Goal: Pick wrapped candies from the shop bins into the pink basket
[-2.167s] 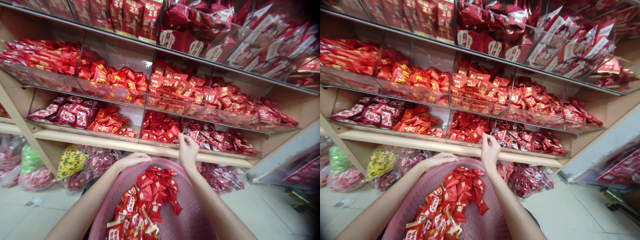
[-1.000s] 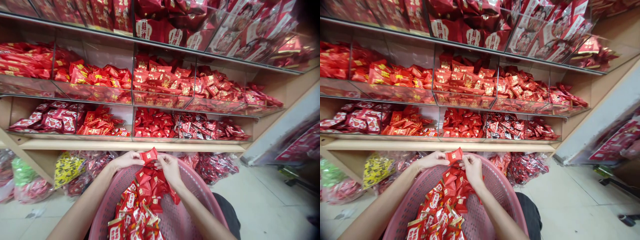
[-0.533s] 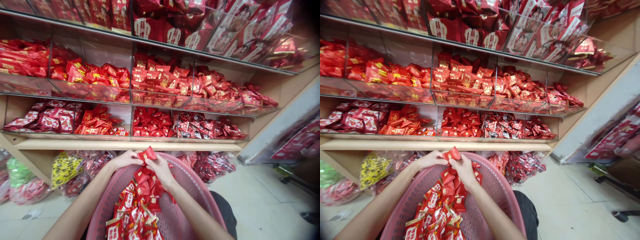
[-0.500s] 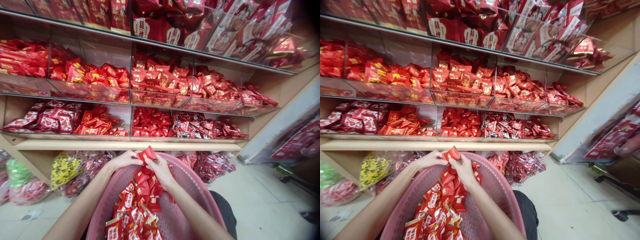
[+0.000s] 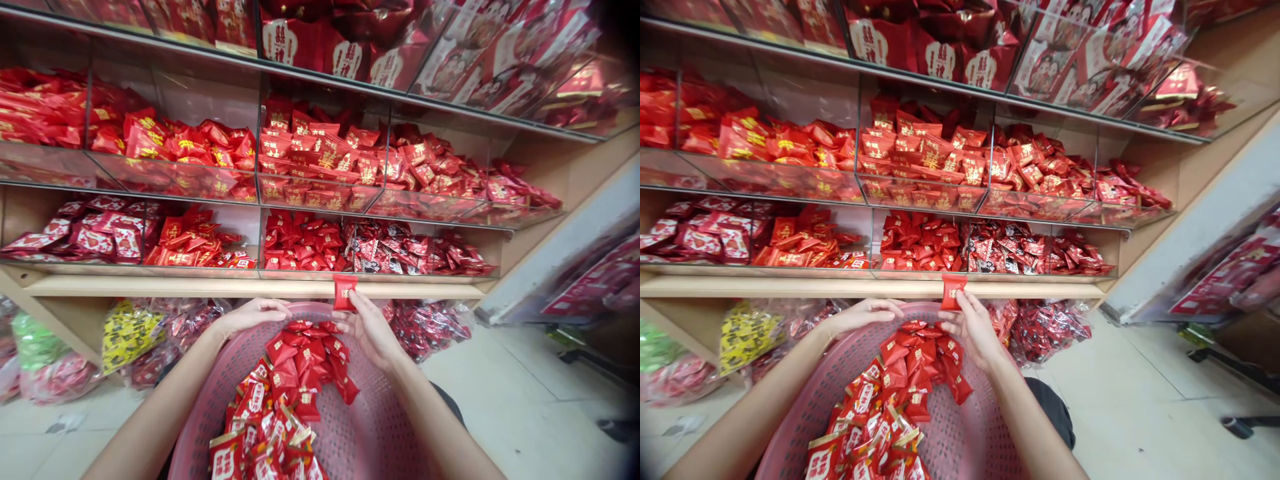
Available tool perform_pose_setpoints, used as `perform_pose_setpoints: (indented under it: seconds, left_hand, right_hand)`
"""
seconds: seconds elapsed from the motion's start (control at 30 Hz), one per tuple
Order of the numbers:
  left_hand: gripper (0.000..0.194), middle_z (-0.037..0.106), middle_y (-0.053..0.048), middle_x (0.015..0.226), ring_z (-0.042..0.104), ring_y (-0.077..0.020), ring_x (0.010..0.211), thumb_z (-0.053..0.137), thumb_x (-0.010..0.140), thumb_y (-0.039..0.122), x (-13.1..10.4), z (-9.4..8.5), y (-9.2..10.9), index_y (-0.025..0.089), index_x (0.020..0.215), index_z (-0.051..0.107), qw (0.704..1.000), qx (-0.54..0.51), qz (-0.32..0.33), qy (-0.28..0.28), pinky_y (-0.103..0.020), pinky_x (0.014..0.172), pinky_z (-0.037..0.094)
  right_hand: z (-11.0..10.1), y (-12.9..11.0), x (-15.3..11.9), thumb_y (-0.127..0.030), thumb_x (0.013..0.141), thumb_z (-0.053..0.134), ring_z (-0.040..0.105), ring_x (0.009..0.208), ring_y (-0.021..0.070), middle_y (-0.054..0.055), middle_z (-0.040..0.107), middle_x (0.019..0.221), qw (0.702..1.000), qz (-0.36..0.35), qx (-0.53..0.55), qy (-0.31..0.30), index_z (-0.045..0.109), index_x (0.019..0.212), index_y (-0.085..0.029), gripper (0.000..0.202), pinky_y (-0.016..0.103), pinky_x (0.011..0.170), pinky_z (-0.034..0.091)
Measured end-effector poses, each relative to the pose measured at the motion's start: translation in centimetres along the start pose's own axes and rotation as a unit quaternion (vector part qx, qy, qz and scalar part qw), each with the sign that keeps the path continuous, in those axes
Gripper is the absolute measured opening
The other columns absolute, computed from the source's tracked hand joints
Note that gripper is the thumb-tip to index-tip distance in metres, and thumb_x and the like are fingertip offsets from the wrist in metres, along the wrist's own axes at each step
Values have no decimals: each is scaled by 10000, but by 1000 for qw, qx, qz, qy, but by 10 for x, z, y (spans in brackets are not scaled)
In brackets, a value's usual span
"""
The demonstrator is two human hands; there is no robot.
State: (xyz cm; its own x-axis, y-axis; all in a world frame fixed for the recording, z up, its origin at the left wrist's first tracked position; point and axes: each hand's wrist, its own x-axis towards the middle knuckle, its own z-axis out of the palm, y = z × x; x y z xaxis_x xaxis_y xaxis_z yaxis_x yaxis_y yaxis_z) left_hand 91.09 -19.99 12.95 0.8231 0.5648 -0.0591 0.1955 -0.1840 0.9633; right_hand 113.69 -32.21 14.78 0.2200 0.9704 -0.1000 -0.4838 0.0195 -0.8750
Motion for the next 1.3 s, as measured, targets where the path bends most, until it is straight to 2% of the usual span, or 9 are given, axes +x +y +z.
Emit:
perform_pose_setpoints:
  seconds: [0.17, 0.3, 0.4, 0.57, 0.73, 0.9, 1.0, 1.2, 1.3]
  left_hand:
    - [279, 552, -58, 1183, 462, -220, 1128, 582, 749, 372, 1, 1, -2, 177, 935, 654, 999, -41, -18, 13, -313, 981, 311]
    - [310, 566, -69, 1160, 501, -226, 1080, 576, 752, 385, 0, 2, -4, 172, 966, 643, 997, -74, -22, 22, -320, 955, 344]
    - [320, 593, -72, 1118, 506, -226, 1076, 582, 748, 386, -1, 3, -3, 170, 977, 641, 996, -82, -32, 29, -315, 954, 346]
    - [330, 607, -72, 1097, 513, -228, 1071, 598, 734, 390, -3, 4, -1, 170, 976, 645, 993, -107, -41, 37, -310, 953, 352]
    - [321, 582, -71, 1143, 520, -233, 1066, 601, 731, 386, -3, 4, 0, 171, 965, 649, 988, -141, -54, 44, -314, 947, 362]
    - [337, 593, -72, 1124, 523, -228, 1061, 597, 738, 376, -3, 4, 0, 171, 1001, 638, 987, -149, -55, 41, -314, 951, 359]
    - [333, 580, -76, 1146, 519, -232, 1067, 597, 739, 370, -3, 3, -2, 163, 996, 638, 987, -148, -49, 40, -321, 955, 358]
    - [330, 580, -76, 1146, 500, -238, 1093, 597, 734, 382, -3, 3, -2, 158, 971, 646, 989, -136, -42, 42, -326, 974, 341]
    - [340, 587, -75, 1135, 502, -237, 1090, 600, 730, 387, -3, 3, -1, 161, 980, 645, 989, -134, -39, 40, -331, 982, 331]
  right_hand:
    - [-23, 13, -10, -354, 714, 650, 570, 619, 78, 7, 610, 856, 997, 25, -63, -27, 531, 956, -217, 303, 170, 519, 446]
    - [-34, 22, -7, -360, 704, 655, 519, 570, 70, -5, 605, 824, 991, -38, -129, -6, 492, 1028, -217, 391, 179, 498, 397]
    - [-34, 24, -6, -378, 711, 643, 499, 550, 72, -7, 608, 765, 983, -63, -174, 17, 496, 990, -195, 364, 185, 494, 377]
    - [-26, 25, -14, -412, 754, 572, 563, 732, 128, 32, 603, 936, 974, -51, -215, -46, 522, 1072, -215, 377, 233, 590, 455]
    - [-19, 36, -17, -441, 702, 612, 602, 577, 126, -10, 574, 788, 977, 11, -203, -67, 461, 1077, -209, 466, 261, 521, 493]
    - [-22, 52, -13, -431, 635, 675, 583, 455, 124, -82, 517, 579, 978, 5, -201, -58, 427, 895, -200, 427, 215, 402, 443]
    - [-24, 59, -10, -449, 617, 680, 537, 376, 113, -86, 514, 487, 971, 13, -235, -50, 429, 819, -190, 413, 200, 349, 396]
    - [-23, 62, -10, -466, 616, 675, 504, 329, 113, -66, 541, 428, 968, 24, -249, -28, 416, 848, -182, 449, 195, 326, 369]
    - [-20, 63, -11, -453, 594, 699, 549, 375, 131, -83, 532, 459, 975, 32, -219, -5, 393, 871, -198, 486, 219, 370, 431]
